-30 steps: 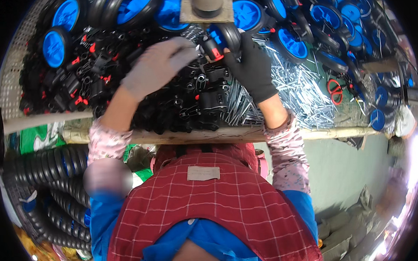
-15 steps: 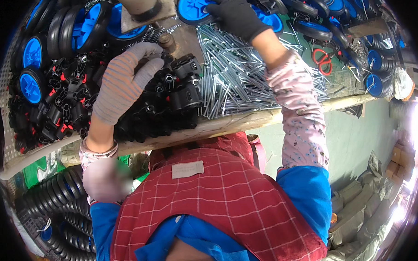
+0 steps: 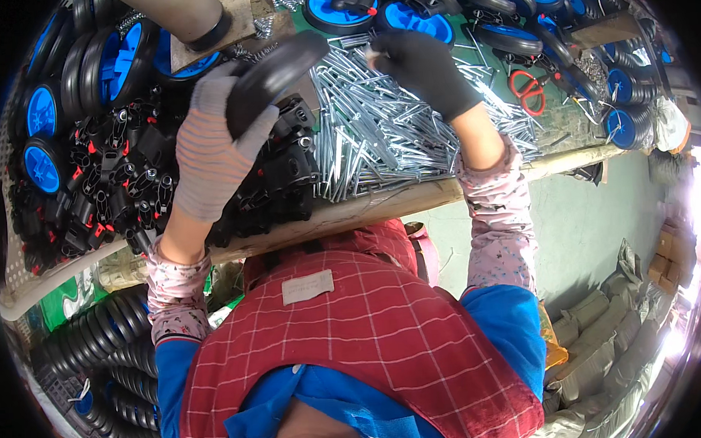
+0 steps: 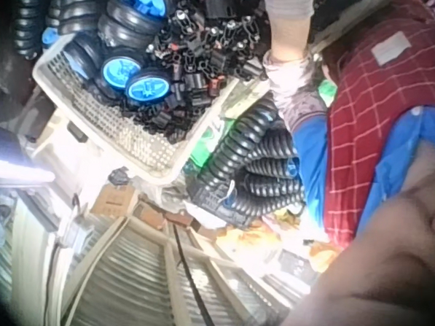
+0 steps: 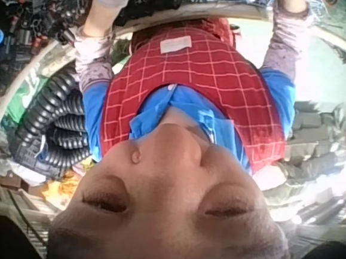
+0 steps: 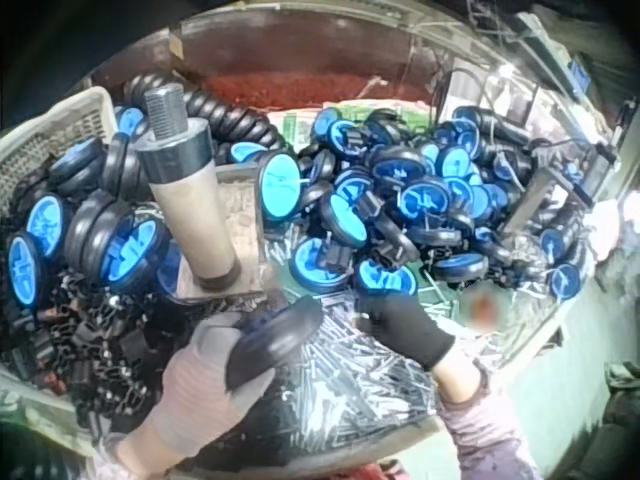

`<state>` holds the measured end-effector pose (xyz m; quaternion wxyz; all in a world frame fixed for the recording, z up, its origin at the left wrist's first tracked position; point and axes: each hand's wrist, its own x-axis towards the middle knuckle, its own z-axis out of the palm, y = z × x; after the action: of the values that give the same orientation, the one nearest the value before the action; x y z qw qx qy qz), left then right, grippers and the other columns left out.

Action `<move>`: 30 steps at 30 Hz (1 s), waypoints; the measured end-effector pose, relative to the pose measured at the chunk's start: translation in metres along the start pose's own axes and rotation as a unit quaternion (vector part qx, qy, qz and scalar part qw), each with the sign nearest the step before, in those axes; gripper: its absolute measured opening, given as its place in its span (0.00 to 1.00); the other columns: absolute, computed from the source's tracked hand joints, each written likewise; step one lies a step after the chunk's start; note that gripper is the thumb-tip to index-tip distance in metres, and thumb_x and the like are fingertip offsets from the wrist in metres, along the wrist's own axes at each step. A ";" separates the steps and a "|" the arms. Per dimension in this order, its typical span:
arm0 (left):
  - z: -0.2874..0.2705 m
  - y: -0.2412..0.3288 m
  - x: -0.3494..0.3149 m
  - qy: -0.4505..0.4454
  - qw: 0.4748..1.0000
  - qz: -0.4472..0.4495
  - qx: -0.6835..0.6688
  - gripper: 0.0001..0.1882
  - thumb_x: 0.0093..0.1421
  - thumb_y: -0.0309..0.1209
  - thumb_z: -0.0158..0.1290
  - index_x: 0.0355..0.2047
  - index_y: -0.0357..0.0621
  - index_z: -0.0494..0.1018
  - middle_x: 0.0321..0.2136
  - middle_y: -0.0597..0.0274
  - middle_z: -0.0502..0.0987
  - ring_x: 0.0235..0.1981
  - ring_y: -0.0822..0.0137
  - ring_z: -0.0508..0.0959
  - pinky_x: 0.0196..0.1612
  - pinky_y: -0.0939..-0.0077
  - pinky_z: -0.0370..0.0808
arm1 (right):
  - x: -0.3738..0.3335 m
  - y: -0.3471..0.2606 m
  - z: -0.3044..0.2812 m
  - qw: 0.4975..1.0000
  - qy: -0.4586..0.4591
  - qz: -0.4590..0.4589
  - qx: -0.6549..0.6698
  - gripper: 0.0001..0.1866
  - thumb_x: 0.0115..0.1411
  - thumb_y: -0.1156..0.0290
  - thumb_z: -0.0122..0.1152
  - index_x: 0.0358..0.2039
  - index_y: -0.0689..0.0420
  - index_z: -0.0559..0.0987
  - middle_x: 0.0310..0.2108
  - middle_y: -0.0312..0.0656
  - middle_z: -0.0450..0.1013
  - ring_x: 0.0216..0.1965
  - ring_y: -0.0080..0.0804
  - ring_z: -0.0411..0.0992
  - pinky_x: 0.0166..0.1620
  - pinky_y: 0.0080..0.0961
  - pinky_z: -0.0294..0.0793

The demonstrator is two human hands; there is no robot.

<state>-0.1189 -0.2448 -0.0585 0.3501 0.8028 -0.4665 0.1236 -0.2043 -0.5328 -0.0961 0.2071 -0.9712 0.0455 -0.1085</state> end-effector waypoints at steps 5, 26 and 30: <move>-0.008 -0.007 -0.013 -0.041 0.979 -0.159 -0.120 0.31 0.56 0.39 0.66 0.51 0.30 0.67 0.38 0.45 0.78 0.35 0.54 0.81 0.41 0.69 0.79 | -0.003 0.007 0.045 0.955 -0.011 -0.121 -0.270 0.04 0.53 0.74 0.58 0.28 0.54 0.80 0.27 0.47 0.78 0.31 0.45 0.79 0.31 0.38 0.78; -0.016 0.002 -0.009 -0.082 0.745 -0.327 -0.576 0.22 0.63 0.40 0.57 0.52 0.37 0.72 0.42 0.59 0.79 0.46 0.68 0.78 0.50 0.74 0.78 | -0.024 -0.106 -0.019 0.952 0.115 -0.265 0.105 0.37 0.58 0.48 0.64 0.63 0.56 0.68 0.55 0.49 0.70 0.52 0.48 0.73 0.51 0.36 0.75; -0.014 -0.003 -0.007 -0.094 0.654 -0.356 -0.661 0.26 0.65 0.44 0.56 0.56 0.37 0.70 0.44 0.58 0.79 0.49 0.67 0.78 0.51 0.73 0.79 | -0.030 -0.100 -0.029 0.955 0.048 -0.293 -0.013 0.49 0.50 0.34 0.63 0.65 0.53 0.67 0.63 0.47 0.65 0.60 0.50 0.67 0.61 0.48 0.65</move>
<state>-0.1189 -0.2298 -0.0537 0.7596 0.4711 -0.1340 -0.4280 -0.2356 -0.4491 -0.0347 0.1514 -0.9382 -0.2296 -0.2101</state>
